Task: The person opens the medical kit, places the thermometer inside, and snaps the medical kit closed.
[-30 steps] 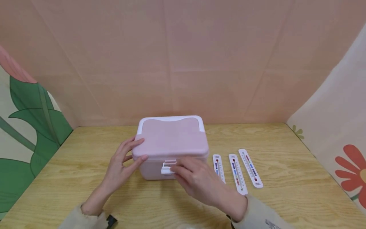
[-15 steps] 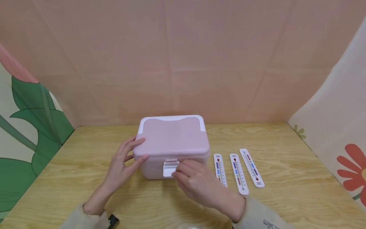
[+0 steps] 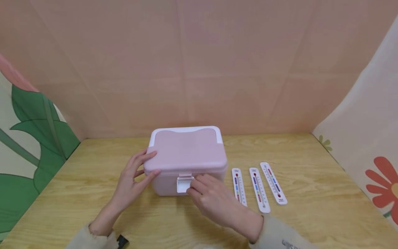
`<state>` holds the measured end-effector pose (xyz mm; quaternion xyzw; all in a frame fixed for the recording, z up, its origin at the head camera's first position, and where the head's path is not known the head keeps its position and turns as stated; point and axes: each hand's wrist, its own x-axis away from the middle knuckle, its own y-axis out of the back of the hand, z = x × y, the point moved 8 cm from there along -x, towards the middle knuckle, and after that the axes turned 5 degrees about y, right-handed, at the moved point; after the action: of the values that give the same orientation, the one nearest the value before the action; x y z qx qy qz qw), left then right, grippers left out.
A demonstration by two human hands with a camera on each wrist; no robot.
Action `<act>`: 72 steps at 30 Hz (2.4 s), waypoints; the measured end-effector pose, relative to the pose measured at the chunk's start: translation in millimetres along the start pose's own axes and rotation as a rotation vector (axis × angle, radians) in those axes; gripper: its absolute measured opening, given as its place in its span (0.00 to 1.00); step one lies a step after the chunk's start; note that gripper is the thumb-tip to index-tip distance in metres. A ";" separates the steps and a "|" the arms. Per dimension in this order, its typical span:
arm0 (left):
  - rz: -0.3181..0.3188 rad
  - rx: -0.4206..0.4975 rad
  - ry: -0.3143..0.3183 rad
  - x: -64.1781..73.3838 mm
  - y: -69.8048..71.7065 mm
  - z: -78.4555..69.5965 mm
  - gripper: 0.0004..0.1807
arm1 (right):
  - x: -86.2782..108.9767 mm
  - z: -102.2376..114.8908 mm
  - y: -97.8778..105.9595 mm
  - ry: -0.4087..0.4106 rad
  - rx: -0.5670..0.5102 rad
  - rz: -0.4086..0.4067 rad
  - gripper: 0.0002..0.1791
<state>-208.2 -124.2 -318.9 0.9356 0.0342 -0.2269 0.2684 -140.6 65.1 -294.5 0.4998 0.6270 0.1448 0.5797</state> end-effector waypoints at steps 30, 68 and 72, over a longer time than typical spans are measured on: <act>0.009 0.001 -0.010 -0.7 1.8 -1.8 0.28 | 26.0 -51.6 52.5 -0.135 -0.095 -0.376 0.16; 0.009 0.001 -0.001 -0.8 0.6 0.5 0.28 | 80.5 -100.3 13.3 -0.622 -0.189 -0.178 0.39; 0.001 0.004 -0.005 -1.7 1.6 -1.1 0.28 | 82.9 -104.1 9.7 -0.671 -0.236 -0.221 0.39</act>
<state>-209.0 -124.9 -316.6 0.9355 0.0328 -0.2292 0.2669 -212.7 176.9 -305.6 0.3785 0.4310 -0.0192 0.8189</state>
